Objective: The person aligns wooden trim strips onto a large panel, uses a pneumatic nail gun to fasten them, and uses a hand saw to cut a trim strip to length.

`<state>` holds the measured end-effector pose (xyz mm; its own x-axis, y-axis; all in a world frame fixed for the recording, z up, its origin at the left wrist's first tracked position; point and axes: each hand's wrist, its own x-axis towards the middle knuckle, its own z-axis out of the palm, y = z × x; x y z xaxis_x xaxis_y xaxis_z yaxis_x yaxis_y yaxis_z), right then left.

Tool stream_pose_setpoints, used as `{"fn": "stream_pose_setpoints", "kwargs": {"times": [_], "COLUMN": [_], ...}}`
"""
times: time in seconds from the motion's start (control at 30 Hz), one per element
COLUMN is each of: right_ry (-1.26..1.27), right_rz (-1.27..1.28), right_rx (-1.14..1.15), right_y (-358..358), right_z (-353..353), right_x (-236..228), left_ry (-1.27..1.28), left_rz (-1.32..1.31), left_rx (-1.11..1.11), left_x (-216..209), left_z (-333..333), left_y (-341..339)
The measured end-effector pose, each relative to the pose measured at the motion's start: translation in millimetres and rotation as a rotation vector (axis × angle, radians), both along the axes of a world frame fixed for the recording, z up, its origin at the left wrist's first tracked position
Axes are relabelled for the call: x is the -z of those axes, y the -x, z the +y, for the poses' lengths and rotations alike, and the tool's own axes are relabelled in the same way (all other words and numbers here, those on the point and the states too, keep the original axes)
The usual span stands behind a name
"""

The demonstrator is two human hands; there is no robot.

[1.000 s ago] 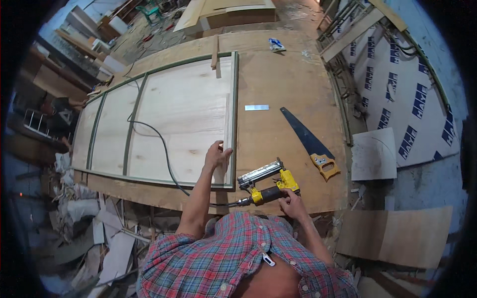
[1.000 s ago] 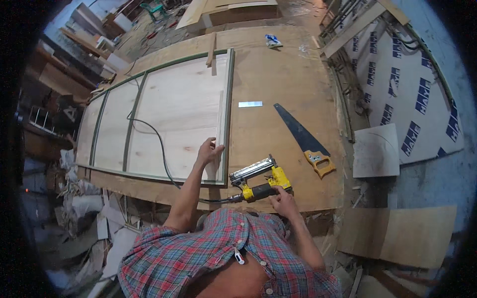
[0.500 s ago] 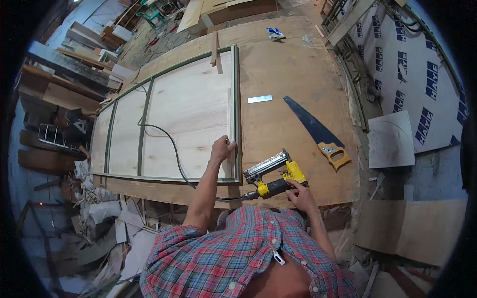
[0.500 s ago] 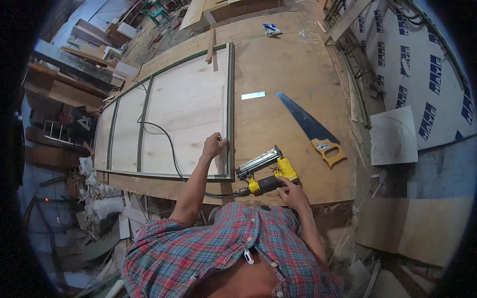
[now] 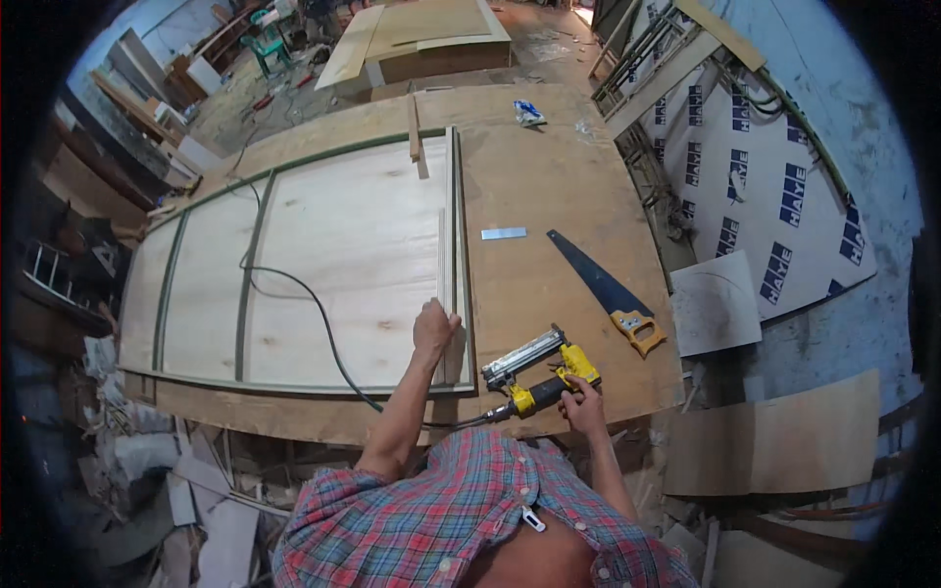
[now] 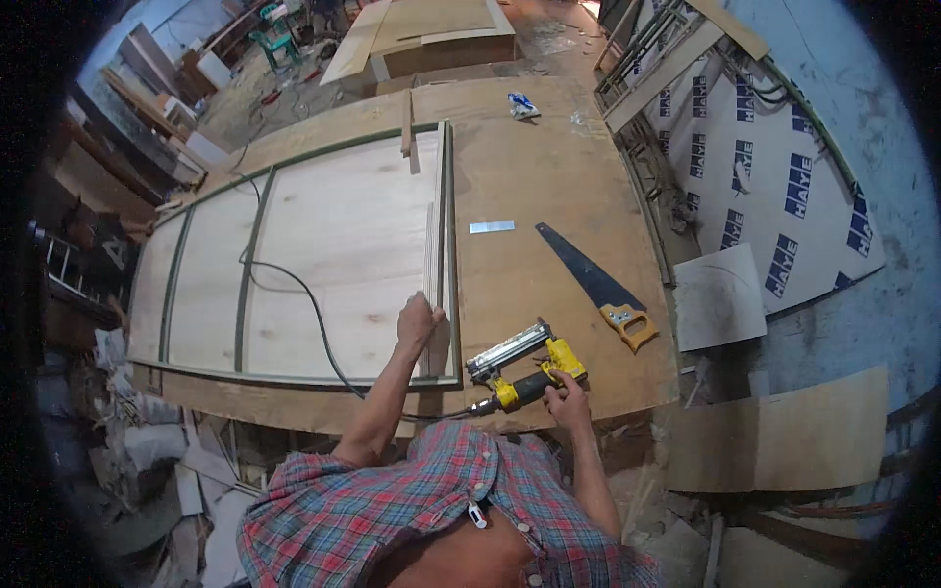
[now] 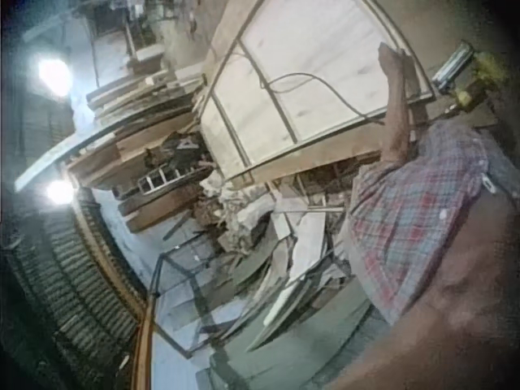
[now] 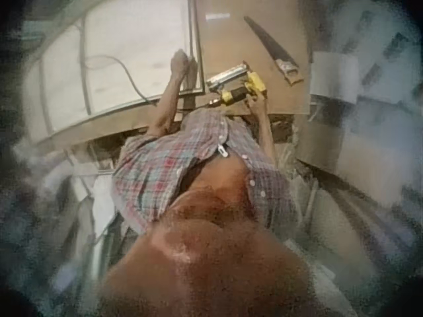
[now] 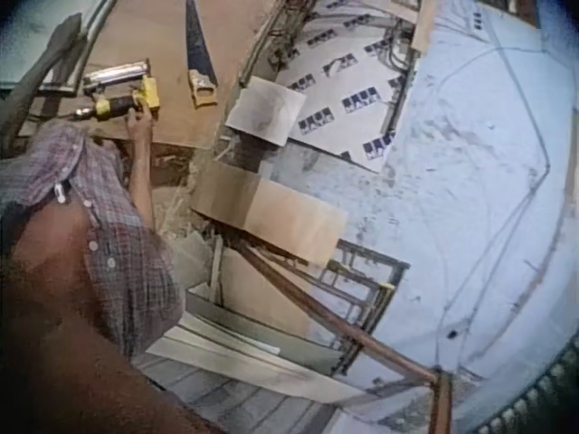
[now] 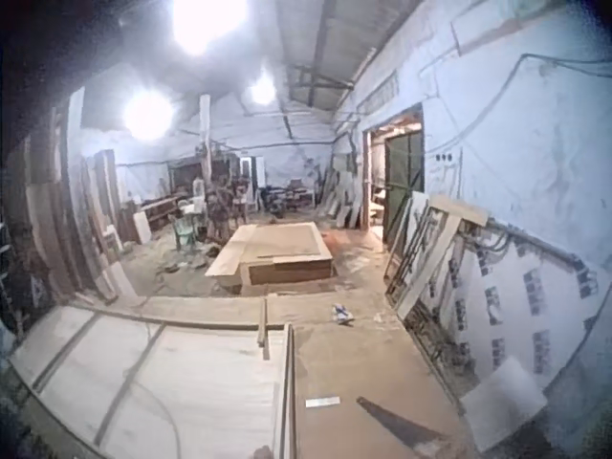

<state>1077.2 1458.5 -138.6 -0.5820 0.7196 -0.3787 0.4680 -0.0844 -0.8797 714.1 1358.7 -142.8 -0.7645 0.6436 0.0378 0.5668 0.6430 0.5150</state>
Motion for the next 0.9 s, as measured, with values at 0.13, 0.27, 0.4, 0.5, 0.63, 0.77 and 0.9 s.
{"fn": "stream_pose_setpoints", "kwargs": {"times": [0.13, 0.27, 0.4, 0.5, 0.63, 0.77, 0.9], "right_ry": [0.008, 0.009, -0.055, -0.053, -0.07, -0.095, -0.103], "right_rz": [0.059, 0.049, 0.068, 0.1, 0.094, 0.083, 0.082], "right_rx": [0.07, 0.141, 0.152, 0.191, 0.202, 0.2, 0.163], "right_y": [6, 11, 19, 26, 31, 32, 35], "right_z": [-8, -13, -21, -30, -38, -37, -34], "right_x": [5, 6, 9, 14, 19, 20, 21], "left_ry": [0.087, 0.192, 0.087, 0.023, 0.028, -0.022, -0.038], "left_rz": [-0.064, -0.138, -0.18, -0.194, -0.226, -0.208, -0.207], "left_rx": [0.035, 0.092, 0.095, 0.122, 0.125, 0.085, 0.033], "left_x": [5, -9, -36, -51, -50, -32, -18], "left_z": [-11, -26, -40, -53, -68, -57, -38], "left_y": [-4, -14, -5, 10, 17, 5, -6]}}
